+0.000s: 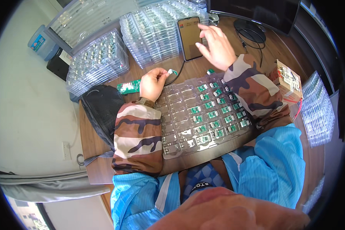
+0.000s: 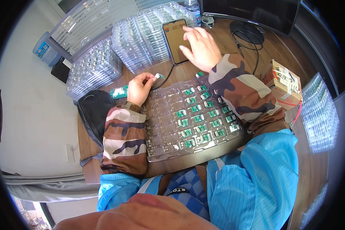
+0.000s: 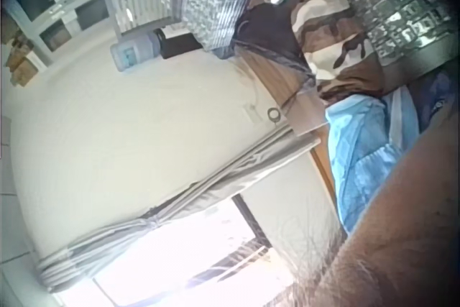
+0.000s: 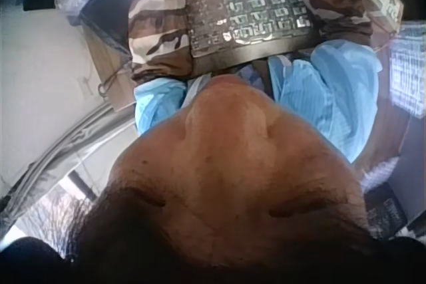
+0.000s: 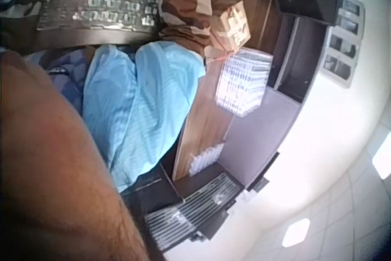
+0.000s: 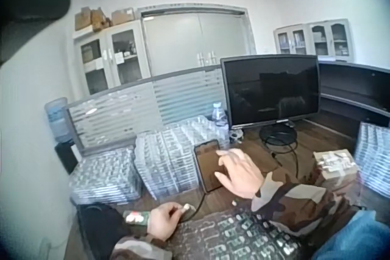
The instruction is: The user is picking small electronic components from containers and placing them onto a grid-like circuit board tray.
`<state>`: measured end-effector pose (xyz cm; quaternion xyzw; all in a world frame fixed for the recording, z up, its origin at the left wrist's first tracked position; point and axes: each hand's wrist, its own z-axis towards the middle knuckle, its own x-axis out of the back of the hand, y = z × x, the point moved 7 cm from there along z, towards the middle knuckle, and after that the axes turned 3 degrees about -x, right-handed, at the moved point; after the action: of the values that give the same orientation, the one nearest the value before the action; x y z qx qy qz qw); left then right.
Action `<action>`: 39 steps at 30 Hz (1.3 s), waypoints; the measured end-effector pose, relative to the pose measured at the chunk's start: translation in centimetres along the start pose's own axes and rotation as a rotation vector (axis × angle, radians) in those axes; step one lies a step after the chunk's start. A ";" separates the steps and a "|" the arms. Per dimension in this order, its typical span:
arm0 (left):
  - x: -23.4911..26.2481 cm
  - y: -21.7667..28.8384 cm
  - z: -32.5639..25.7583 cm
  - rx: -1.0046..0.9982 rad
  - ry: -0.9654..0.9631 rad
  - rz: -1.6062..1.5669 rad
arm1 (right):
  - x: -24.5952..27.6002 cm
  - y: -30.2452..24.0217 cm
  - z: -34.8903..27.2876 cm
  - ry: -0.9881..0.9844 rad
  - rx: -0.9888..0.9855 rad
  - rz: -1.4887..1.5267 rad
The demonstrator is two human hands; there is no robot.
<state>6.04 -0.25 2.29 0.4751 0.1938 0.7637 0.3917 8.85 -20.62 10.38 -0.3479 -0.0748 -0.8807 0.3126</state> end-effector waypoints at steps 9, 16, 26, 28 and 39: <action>-0.4 -0.6 0.5 0.027 -0.024 -0.015 | -4.8 2.6 -3.6 -0.809 -0.025 0.362; -0.1 -0.3 0.2 0.007 -0.013 0.010 | -5.7 2.4 -4.1 -0.933 -0.062 0.354; -0.2 0.1 0.3 -0.036 0.001 0.003 | -6.2 3.4 -3.9 -0.907 -0.187 0.456; -0.6 -0.2 0.4 -0.060 0.001 0.022 | -6.1 3.8 -3.8 -0.773 0.030 0.413; 0.0 -0.5 0.3 -0.078 -0.067 -0.018 | 9.3 -2.1 -6.4 -0.378 0.170 0.546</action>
<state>6.56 0.03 2.10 0.4831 0.1549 0.7508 0.4230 -1.25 -25.80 11.89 -0.4850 -0.1088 -0.6750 0.5453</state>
